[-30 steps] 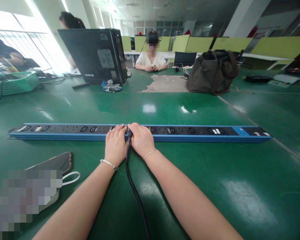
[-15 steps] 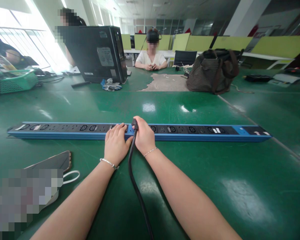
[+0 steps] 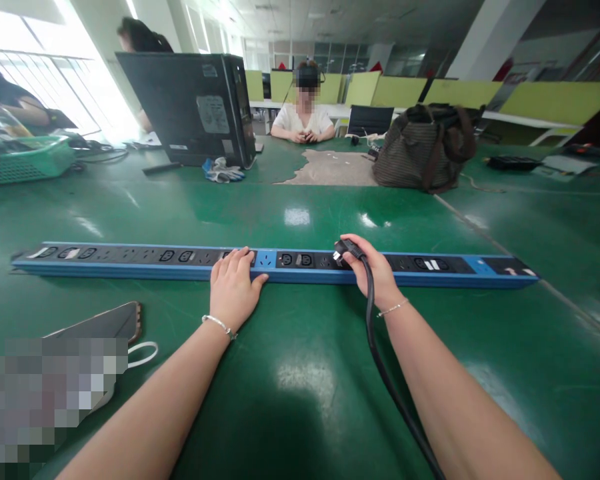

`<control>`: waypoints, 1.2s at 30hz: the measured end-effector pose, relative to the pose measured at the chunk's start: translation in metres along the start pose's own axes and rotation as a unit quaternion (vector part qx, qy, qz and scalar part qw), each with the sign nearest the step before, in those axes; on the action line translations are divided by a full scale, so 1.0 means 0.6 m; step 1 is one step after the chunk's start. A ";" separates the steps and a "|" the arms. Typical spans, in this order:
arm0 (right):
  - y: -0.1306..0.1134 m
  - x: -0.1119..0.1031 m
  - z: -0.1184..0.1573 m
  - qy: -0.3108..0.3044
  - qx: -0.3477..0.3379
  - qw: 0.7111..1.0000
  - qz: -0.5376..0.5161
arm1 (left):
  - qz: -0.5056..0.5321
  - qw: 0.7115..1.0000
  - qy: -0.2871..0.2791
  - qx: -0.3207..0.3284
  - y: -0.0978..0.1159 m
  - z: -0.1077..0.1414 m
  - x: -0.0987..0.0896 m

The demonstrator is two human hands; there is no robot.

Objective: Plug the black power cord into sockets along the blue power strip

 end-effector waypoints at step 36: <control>-0.042 0.046 0.043 -0.065 -0.118 0.967 0.215 | -0.004 1.000 0.002 0.006 -0.001 -0.001 -0.001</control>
Point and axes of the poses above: each hand's wrist, its own z-axis away from the middle knuckle, its own x-axis out of the palm, y = z × x, the point moved 7 cm from there along -z, towards the middle knuckle, and after that the axes turned 13 degrees about y, right-handed, at the moved point
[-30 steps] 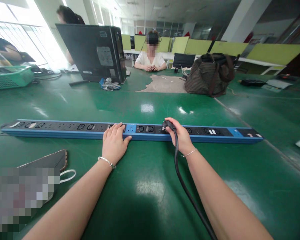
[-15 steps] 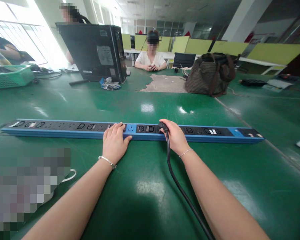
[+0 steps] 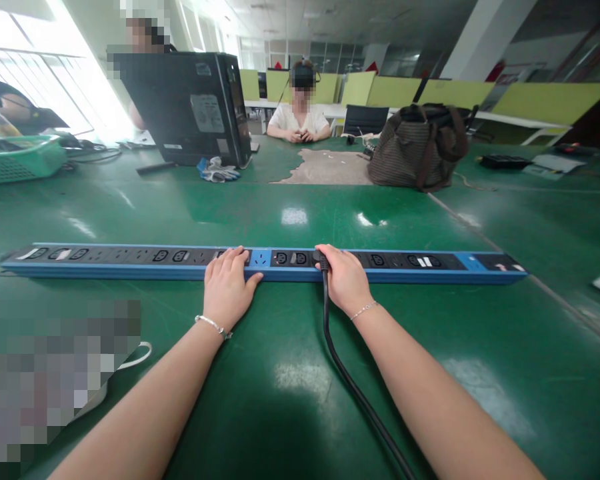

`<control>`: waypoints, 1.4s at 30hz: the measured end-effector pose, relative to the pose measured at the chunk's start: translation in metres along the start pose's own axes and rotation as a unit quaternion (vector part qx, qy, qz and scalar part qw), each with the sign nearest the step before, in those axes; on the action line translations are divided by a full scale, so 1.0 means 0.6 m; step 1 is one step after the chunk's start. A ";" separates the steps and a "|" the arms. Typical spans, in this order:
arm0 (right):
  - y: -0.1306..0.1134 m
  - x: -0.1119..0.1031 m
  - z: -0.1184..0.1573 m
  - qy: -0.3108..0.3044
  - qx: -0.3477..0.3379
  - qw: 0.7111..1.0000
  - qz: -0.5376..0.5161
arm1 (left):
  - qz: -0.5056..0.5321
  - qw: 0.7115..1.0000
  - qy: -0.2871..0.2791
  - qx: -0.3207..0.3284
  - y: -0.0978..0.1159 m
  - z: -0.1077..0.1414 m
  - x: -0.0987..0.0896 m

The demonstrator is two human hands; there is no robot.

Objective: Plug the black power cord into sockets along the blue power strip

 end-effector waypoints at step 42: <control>0.007 0.003 0.010 0.090 0.036 0.993 0.065 | -0.005 1.000 -0.024 0.012 -0.005 0.003 0.003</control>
Point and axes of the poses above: each hand's wrist, its own z-axis away from the middle knuckle, its own x-axis out of the palm, y = z × x, the point moved 7 cm from there along -z, towards the middle knuckle, and after that the axes turned 13 degrees about y, right-handed, at the moved point
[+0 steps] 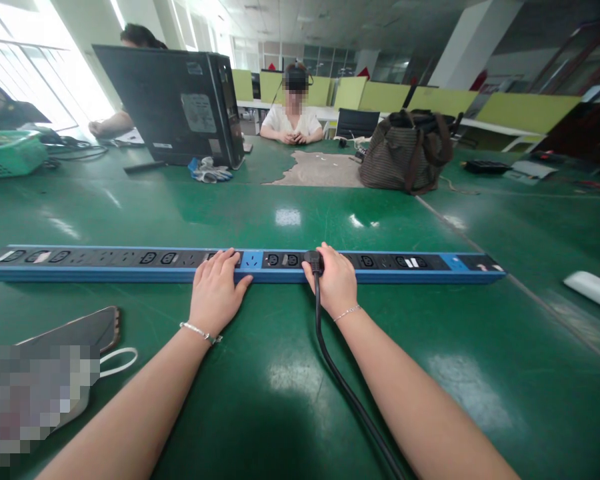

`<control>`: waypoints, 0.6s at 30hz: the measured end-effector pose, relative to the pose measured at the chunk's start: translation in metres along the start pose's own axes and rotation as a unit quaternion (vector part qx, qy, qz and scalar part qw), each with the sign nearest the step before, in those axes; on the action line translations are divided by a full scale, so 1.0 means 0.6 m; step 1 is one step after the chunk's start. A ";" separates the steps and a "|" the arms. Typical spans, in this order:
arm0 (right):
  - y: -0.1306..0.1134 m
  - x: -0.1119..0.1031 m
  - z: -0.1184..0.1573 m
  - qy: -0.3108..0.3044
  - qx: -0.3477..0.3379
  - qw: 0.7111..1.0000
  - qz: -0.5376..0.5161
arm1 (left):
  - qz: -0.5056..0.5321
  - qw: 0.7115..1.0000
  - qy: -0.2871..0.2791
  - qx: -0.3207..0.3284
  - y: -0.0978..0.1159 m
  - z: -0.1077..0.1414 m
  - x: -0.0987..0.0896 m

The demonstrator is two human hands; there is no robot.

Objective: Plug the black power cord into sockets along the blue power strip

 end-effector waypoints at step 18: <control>-0.005 0.007 0.003 0.022 0.013 1.000 0.007 | 0.015 1.000 0.007 -0.007 0.001 -0.002 -0.002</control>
Point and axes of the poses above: each hand's wrist, its own z-axis away from the middle knuckle, its own x-axis out of the palm, y = z × x, the point moved 7 cm from there along -z, towards the middle knuckle, and after that the axes turned 13 degrees about y, right-handed, at the moved point
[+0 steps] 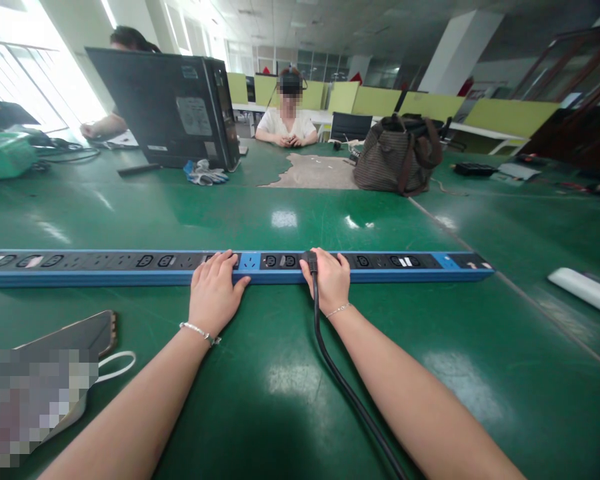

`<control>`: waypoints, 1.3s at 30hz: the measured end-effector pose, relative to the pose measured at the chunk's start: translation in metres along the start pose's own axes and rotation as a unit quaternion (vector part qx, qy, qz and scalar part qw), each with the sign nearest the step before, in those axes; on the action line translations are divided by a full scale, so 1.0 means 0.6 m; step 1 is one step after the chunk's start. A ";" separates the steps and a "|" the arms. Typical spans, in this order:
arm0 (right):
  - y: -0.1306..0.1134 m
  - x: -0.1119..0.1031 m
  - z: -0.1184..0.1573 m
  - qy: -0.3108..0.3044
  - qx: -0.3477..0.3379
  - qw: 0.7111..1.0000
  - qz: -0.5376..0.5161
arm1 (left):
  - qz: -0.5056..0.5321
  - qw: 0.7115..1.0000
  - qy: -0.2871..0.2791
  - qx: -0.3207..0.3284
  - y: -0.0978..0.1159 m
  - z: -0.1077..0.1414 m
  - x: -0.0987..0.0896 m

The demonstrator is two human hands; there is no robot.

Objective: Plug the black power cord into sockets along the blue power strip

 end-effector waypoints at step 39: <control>0.238 -0.113 -0.009 0.015 0.117 0.985 0.129 | -0.021 1.000 -0.001 0.009 -0.002 -0.002 0.003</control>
Point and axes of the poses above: each hand's wrist, its own z-axis away from the middle knuckle, its own x-axis out of the palm, y = z × x, the point moved 7 cm from there along -z, towards the middle knuckle, and after that the axes turned 13 degrees about y, right-handed, at the moved point
